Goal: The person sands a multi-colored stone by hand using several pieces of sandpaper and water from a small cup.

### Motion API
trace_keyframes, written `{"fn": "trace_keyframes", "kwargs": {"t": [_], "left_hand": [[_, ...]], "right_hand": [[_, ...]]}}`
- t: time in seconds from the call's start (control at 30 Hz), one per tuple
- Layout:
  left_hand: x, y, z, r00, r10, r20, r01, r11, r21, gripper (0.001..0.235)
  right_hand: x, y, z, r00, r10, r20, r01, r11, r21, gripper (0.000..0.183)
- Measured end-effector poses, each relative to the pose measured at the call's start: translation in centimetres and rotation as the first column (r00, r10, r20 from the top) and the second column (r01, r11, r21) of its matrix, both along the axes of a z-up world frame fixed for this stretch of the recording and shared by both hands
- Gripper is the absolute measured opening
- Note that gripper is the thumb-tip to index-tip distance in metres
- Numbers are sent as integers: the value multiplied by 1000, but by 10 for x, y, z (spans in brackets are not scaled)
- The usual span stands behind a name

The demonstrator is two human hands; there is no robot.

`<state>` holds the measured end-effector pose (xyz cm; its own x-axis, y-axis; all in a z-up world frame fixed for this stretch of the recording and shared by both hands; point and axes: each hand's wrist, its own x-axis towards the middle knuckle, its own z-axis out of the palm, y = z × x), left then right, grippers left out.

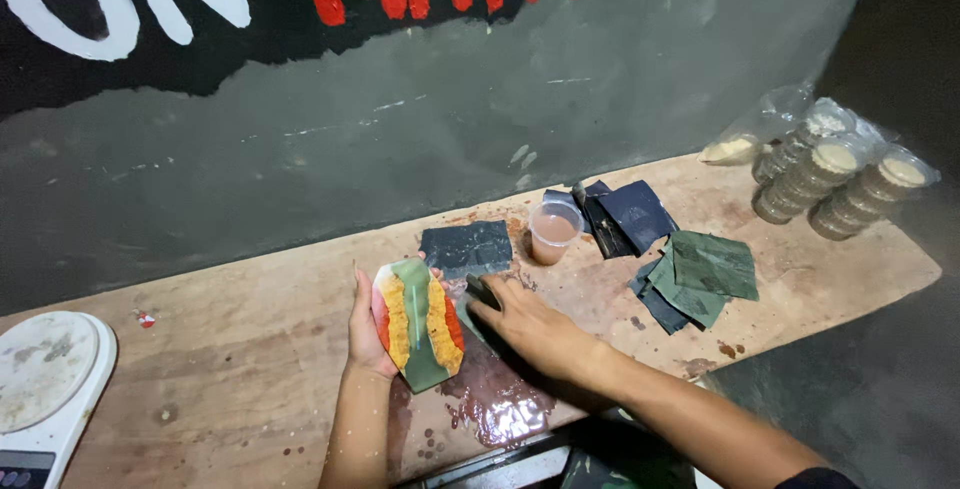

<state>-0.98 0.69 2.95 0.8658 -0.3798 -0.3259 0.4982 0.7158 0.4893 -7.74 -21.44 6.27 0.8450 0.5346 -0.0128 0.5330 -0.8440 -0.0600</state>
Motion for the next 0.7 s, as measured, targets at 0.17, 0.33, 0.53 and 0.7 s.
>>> {"fn": "trace_keyframes", "kwargs": {"t": [0.17,0.33,0.53,0.7], "left_hand": [[2,0,-7,1000,0,20,0,999,-32,93],[-1,1,-4,999,-1,35,1,1000,3,93],[4,0,-9,997,3,72,1,999,-53,93],[1,-2,-1,999,20,46,-18,999,-45,92]], "right_hand": [[-8,-3,22,928,155,339,-148,988,-48,23],[6,-22,3,921,220,321,-276,951,139,18],[18,-38,-23,887,8,-461,430,344,834,13],[25,-47,-93,676,313,-667,737,-286,612,30]]}}
